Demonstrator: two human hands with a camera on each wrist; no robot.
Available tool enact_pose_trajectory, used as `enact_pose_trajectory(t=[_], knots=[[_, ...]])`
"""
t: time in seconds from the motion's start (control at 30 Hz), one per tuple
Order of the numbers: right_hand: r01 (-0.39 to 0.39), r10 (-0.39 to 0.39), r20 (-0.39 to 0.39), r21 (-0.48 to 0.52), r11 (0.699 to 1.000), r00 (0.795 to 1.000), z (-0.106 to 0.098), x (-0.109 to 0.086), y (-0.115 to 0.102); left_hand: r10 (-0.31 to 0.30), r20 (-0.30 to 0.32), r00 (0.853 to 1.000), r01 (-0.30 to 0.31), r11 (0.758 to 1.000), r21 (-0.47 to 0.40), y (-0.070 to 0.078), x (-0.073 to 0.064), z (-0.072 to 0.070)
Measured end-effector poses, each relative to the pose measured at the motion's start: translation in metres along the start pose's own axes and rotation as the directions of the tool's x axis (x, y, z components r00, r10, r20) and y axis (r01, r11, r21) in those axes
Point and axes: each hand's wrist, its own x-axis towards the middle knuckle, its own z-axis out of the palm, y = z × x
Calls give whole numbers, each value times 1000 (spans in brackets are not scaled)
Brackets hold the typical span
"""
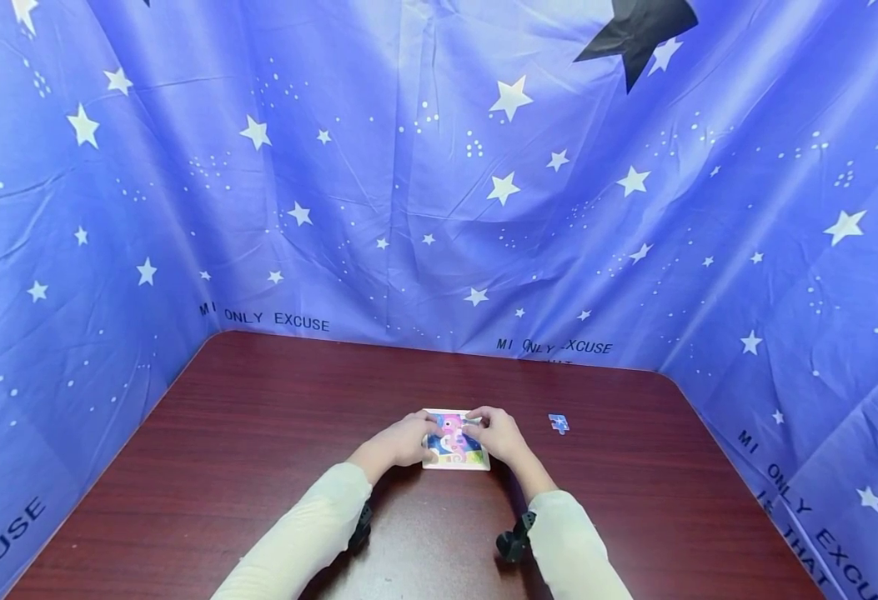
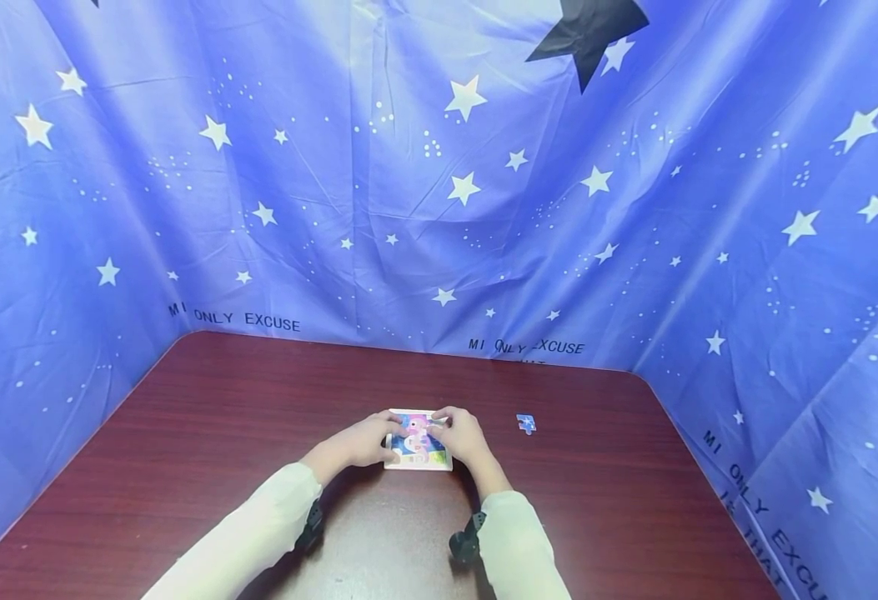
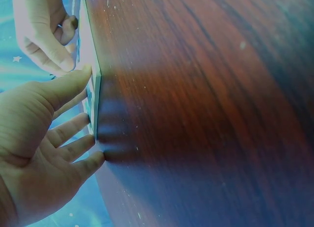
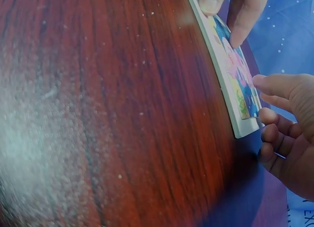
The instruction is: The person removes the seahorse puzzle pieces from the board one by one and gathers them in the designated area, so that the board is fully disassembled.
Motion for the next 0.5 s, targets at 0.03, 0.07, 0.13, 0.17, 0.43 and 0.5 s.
enact_pose_trajectory(t=[0.03,0.07,0.13,0.17,0.43,0.5], knots=[[-4,4,0,4,1000,1000,0,0,0,2,-2,1000,-2,1000,0,0,0,0],[-3,3,-3,2,1000,1000,1,1,0,4,-4,1000,-4,1000,2,-1,1,0],[4,-4,-9,3,1000,1000,2,2,0,4,-6,1000,-4,1000,4,-1,1,0],[2,-2,-11,1,1000,1000,2,2,1,5,-7,1000,-5,1000,5,-1,1,0],[-32,32,-5,-32,999,999,6,4,-1,-16,6,1000,16,1000,-12,-1,1,1],[-44,45,2,-34,998,999,5,3,-2,-22,8,1000,22,1000,-11,0,1,1]])
